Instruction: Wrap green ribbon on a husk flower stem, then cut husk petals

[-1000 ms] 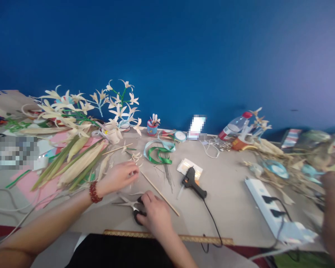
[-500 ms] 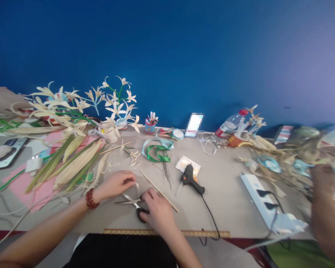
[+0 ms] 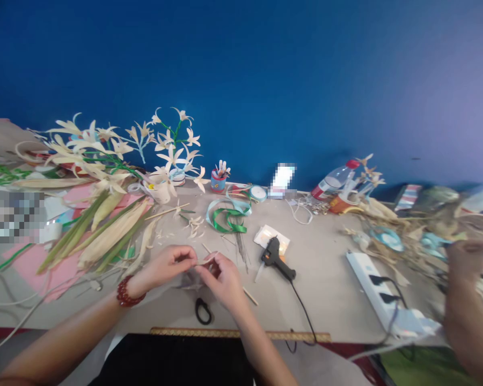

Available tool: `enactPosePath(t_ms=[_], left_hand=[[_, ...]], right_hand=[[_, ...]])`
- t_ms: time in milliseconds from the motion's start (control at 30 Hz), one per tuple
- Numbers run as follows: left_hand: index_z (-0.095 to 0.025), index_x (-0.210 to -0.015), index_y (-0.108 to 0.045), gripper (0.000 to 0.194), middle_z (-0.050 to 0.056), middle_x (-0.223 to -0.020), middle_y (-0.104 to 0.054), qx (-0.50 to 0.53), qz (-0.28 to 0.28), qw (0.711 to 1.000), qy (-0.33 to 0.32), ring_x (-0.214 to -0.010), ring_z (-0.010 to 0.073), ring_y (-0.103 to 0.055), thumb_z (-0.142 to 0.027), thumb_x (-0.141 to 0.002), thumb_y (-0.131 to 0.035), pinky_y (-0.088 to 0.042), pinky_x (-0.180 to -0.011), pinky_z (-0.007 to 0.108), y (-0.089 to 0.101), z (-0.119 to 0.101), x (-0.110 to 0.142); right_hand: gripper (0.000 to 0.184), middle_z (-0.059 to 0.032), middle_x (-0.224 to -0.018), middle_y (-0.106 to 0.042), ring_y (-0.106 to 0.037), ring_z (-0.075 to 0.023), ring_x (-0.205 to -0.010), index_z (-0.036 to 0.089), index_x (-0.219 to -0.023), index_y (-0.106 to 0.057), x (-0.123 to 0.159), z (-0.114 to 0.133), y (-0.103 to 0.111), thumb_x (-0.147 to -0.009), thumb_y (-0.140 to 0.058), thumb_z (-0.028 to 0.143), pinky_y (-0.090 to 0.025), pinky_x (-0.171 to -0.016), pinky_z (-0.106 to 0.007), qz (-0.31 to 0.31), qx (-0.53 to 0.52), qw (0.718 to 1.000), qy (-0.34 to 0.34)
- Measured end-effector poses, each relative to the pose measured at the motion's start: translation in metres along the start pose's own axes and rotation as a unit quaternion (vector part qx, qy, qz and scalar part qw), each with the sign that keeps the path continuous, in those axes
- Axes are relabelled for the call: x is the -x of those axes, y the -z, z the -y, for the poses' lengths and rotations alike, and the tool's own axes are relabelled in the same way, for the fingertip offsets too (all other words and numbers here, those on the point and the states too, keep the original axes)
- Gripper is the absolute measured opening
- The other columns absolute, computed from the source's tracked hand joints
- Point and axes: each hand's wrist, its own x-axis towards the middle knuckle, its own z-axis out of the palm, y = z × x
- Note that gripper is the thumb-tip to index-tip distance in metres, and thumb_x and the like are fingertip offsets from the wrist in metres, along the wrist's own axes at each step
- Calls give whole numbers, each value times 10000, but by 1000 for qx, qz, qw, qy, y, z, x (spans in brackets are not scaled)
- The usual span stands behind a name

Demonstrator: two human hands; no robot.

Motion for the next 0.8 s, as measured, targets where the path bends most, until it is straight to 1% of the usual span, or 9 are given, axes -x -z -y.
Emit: enactPosePath(t_ms=[100,200,267,400,567,633,667,733,800], left_hand=[[-157,-731,-615,240,1,-640,-570,91,29,995,3,-626,138,-526,-324,-860,-501,-421,-616,244,-2,-2,3],[-155,-789,-643,319,23,-677,-596,153,13,988,5,-663,153,-553,-373,-902,-440,-454,-672,273,1,-1,4],[-152,-821,-648,304,22,-691,-591,139,4,990,-2,-672,152,-541,-396,-888,-480,-447,-666,269,3,0,4],[-144,-772,-614,231,12,-708,-574,102,31,994,-15,-652,129,-494,-371,-815,-612,-403,-611,238,1,1,3],[-142,-746,-599,278,2,-659,-547,137,58,989,-9,-623,119,-479,-404,-836,-595,-386,-600,238,-1,2,1],[-144,-738,-599,314,4,-650,-545,153,70,986,0,-618,119,-482,-441,-839,-588,-386,-599,239,-1,2,0],[-146,-735,-599,328,8,-654,-548,164,77,983,4,-621,120,-486,-458,-835,-589,-388,-602,240,-2,2,0],[-149,-728,-594,346,13,-662,-552,193,91,977,16,-625,121,-492,-482,-823,-601,-390,-613,244,-3,3,0],[-153,-728,-582,345,11,-664,-550,233,101,967,36,-611,115,-488,-486,-810,-618,-389,-616,245,-5,6,0]], right_hand=[[195,34,-619,-478,-425,-113,-544,196,-780,-528,-6,1,-6,-880,-529,363,-345,-515,-222,-31,-49,998,17],[199,34,-616,-462,-417,-114,-547,195,-758,-522,-7,3,-4,-876,-528,355,-337,-516,-224,-35,-55,998,14],[198,30,-622,-472,-423,-117,-551,192,-766,-537,-6,5,-2,-874,-530,357,-340,-520,-225,-32,-44,998,18],[214,21,-622,-499,-437,-122,-551,187,-749,-565,-6,5,-1,-874,-535,358,-342,-523,-228,-43,-38,998,27],[303,14,-608,-500,-444,-120,-529,185,-706,-587,-6,2,2,-906,-502,396,-354,-505,-232,-83,-63,995,10],[301,20,-604,-485,-439,-115,-525,185,-704,-582,-8,2,3,-893,-526,412,-355,-496,-226,-91,-75,993,9],[277,23,-616,-486,-436,-110,-521,187,-733,-586,-8,2,3,-877,-552,421,-353,-485,-221,-88,-94,992,6],[246,29,-663,-501,-422,-94,-497,199,-864,-599,-10,2,2,-821,-624,441,-341,-444,-205,-60,-164,985,-11],[315,30,-712,-526,-400,-73,-460,215,-936,-592,-12,2,0,-754,-695,450,-322,-404,-192,-13,-243,969,-37]])
